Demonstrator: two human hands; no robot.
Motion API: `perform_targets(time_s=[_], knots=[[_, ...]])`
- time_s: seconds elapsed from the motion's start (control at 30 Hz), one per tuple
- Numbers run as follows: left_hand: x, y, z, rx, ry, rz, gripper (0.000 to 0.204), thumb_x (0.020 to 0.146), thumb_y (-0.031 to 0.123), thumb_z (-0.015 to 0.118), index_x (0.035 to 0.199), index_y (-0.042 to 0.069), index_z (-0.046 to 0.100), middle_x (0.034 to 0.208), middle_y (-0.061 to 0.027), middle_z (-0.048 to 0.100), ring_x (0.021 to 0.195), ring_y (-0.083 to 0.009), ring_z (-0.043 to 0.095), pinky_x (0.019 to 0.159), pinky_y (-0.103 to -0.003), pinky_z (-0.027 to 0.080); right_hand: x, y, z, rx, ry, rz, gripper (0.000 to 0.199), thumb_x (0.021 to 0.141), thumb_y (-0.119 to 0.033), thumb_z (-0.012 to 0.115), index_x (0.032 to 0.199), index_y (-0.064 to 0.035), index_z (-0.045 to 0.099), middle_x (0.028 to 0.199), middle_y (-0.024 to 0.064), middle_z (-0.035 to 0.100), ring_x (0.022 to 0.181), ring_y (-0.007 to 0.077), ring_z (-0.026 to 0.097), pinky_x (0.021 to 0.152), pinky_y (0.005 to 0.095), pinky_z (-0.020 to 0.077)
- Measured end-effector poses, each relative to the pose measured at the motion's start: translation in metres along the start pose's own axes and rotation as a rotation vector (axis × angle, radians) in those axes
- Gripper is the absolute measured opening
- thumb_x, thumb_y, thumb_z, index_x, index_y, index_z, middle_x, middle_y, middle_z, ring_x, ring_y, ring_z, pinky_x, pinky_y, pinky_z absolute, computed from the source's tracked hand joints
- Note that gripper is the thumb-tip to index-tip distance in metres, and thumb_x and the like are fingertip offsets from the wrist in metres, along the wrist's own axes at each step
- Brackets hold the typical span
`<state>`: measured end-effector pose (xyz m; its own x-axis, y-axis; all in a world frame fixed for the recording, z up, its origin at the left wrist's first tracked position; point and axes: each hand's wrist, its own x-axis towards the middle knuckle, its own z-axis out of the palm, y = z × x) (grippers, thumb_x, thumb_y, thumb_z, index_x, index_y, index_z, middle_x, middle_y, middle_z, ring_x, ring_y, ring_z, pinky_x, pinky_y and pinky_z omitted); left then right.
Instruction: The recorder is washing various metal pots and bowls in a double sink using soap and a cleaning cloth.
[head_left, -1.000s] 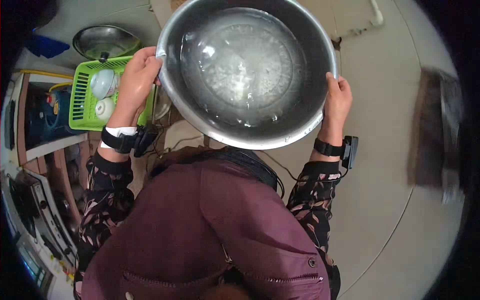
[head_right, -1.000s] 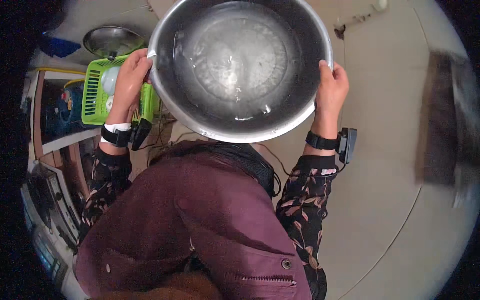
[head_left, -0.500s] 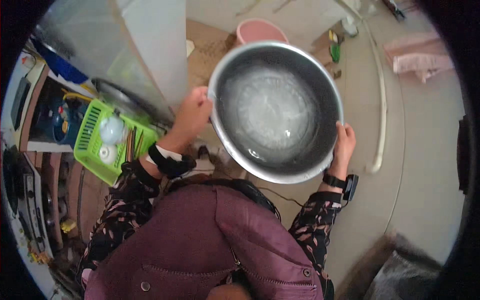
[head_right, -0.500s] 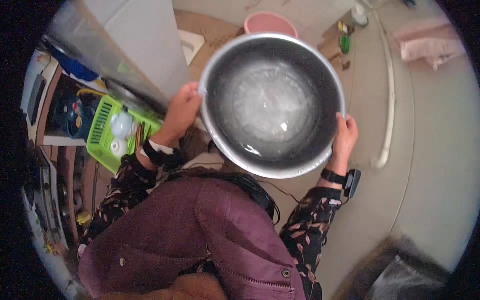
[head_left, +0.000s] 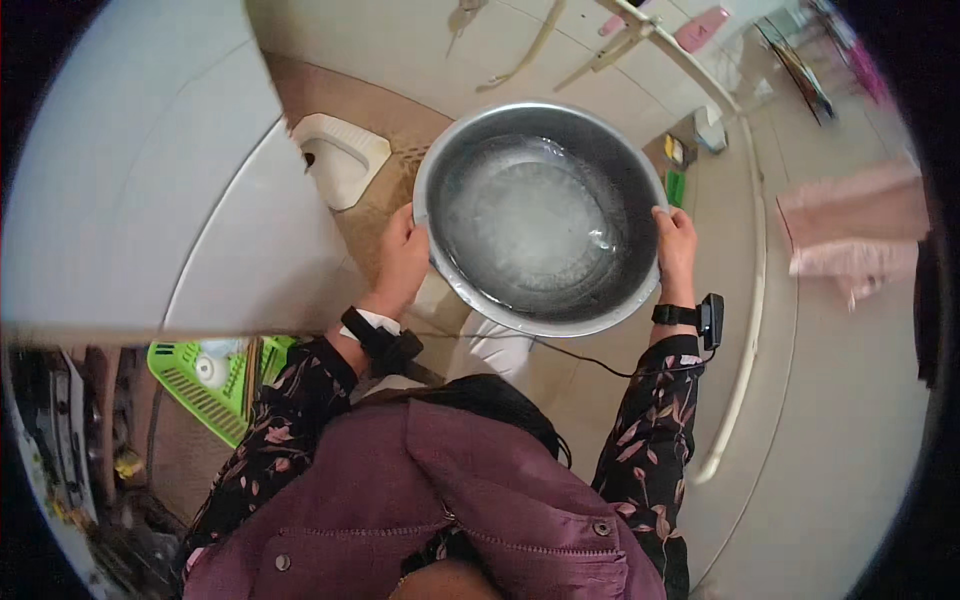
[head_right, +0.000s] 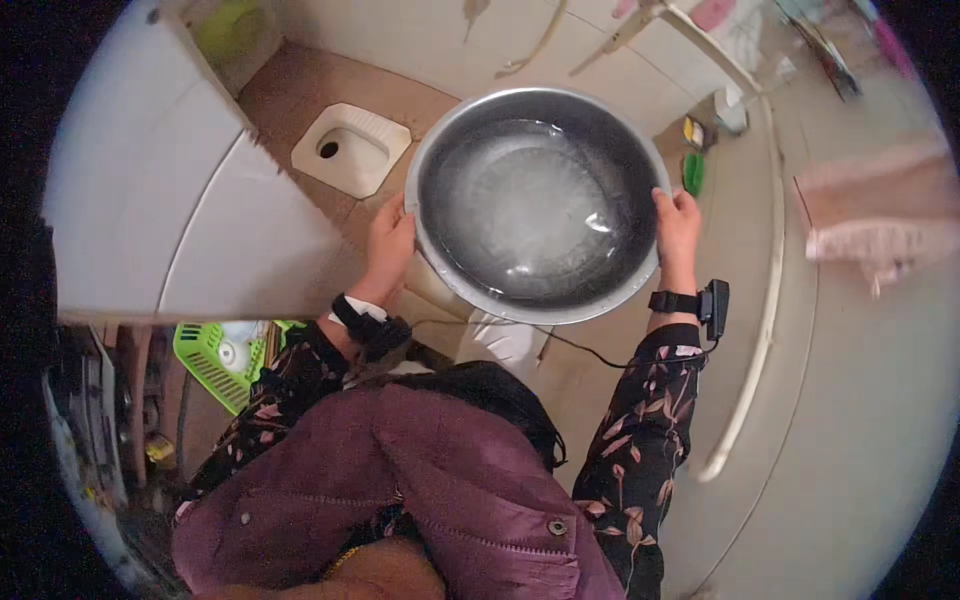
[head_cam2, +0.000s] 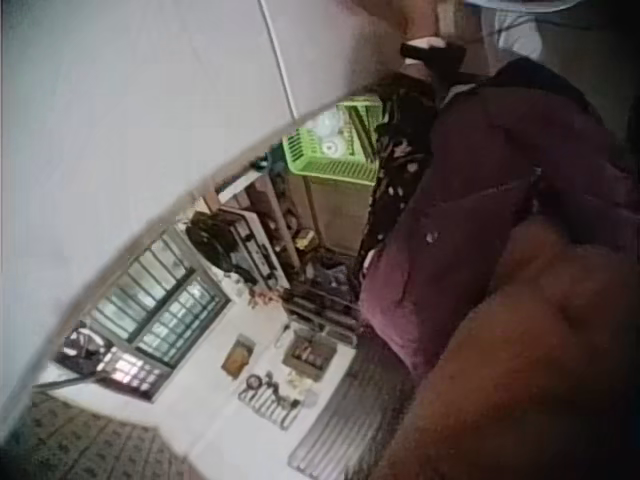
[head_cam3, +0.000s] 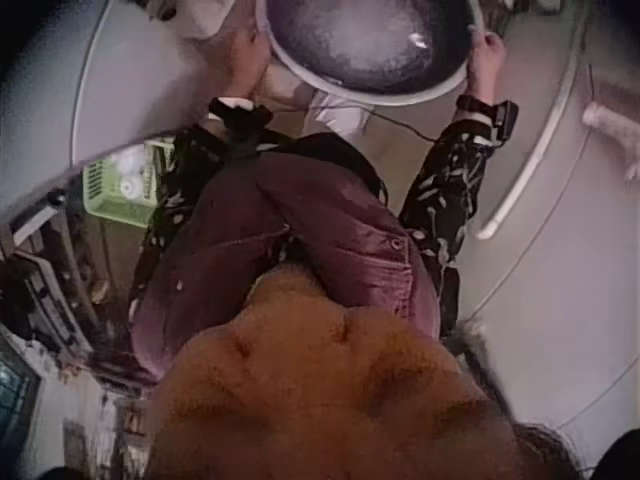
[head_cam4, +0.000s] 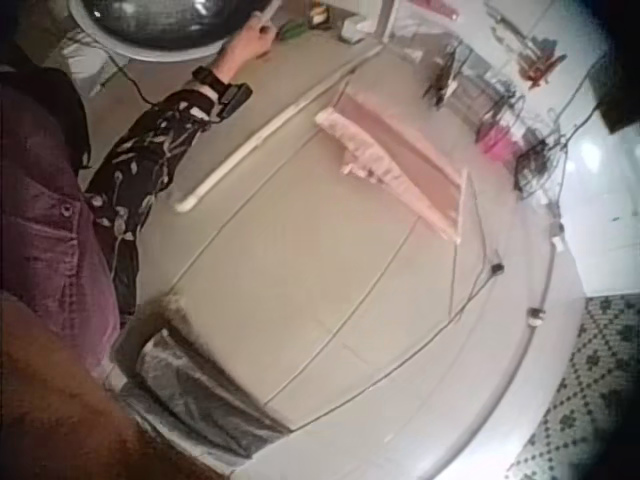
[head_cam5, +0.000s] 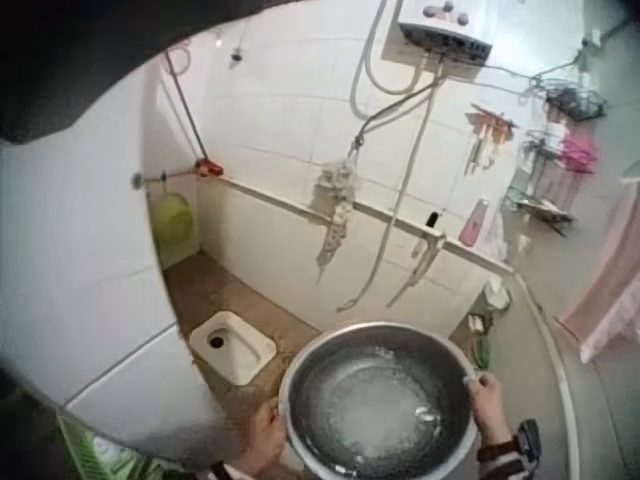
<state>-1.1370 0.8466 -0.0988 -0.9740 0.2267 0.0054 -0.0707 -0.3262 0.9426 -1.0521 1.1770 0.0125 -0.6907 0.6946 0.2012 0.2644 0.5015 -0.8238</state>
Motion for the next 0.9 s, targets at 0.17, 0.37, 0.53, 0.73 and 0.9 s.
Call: perform_targets(time_s=[0.17,0.37,0.53,0.73,0.9], knots=[[0.045,-0.056,-0.025,0.267,0.242,-0.116,0.033,0.085,0.007,0.04,0.116,-0.003,0.045,0.095,-0.0063,0.057,0.082,-0.0119,0.053,0.072,-0.023,0.042,0.084,0.01,0.083,-0.096,-0.156,-0.035,0.025,0.078,-0.021,0.06,0.082,0.0031,0.056,0.071,0.0029,0.056,0.066,0.0092,0.047,0.06,0.0242,0.0388],[0.104,-0.093,-0.06,0.081,0.576,-0.247,0.03,0.085,0.007,0.041,0.111,-0.004,0.049,0.093,-0.0071,0.057,0.082,-0.0149,0.053,0.073,-0.027,0.042,0.161,-0.011,0.218,-0.14,-0.333,-0.139,0.028,0.076,-0.021,0.06,0.086,0.0057,0.057,0.073,0.0072,0.058,0.068,0.0136,0.051,0.062,0.0278,0.0413],[0.173,-0.129,-0.097,0.039,0.712,-0.192,0.026,0.085,0.007,0.039,0.105,-0.003,0.052,0.091,-0.0079,0.058,0.082,-0.0156,0.054,0.073,-0.028,0.042,0.223,-0.046,0.334,-0.232,-0.402,-0.28,0.031,0.07,-0.022,0.057,0.083,0.0058,0.06,0.075,0.0224,0.061,0.074,0.0346,0.06,0.069,0.0385,0.0457],[0.266,-0.155,-0.117,0.166,0.804,-0.117,0.019,0.085,0.009,0.042,0.091,-0.003,0.056,0.086,-0.0082,0.06,0.08,-0.02,0.056,0.071,-0.032,0.043,0.303,-0.125,0.458,-0.459,-0.473,-0.478,0.031,0.068,-0.02,0.052,0.082,0.0057,0.06,0.08,0.0271,0.059,0.082,0.0408,0.057,0.074,0.0422,0.0453],[0.312,-0.185,-0.145,0.702,0.697,0.06,0.017,0.083,0.009,0.045,0.083,-0.003,0.057,0.083,-0.0108,0.061,0.077,-0.0265,0.058,0.068,-0.037,0.044,0.284,-0.222,0.527,-0.452,-0.406,-0.689,0.029,0.067,-0.019,0.051,0.078,0.0048,0.061,0.083,0.0276,0.058,0.084,0.0416,0.056,0.075,0.0434,0.0454]])
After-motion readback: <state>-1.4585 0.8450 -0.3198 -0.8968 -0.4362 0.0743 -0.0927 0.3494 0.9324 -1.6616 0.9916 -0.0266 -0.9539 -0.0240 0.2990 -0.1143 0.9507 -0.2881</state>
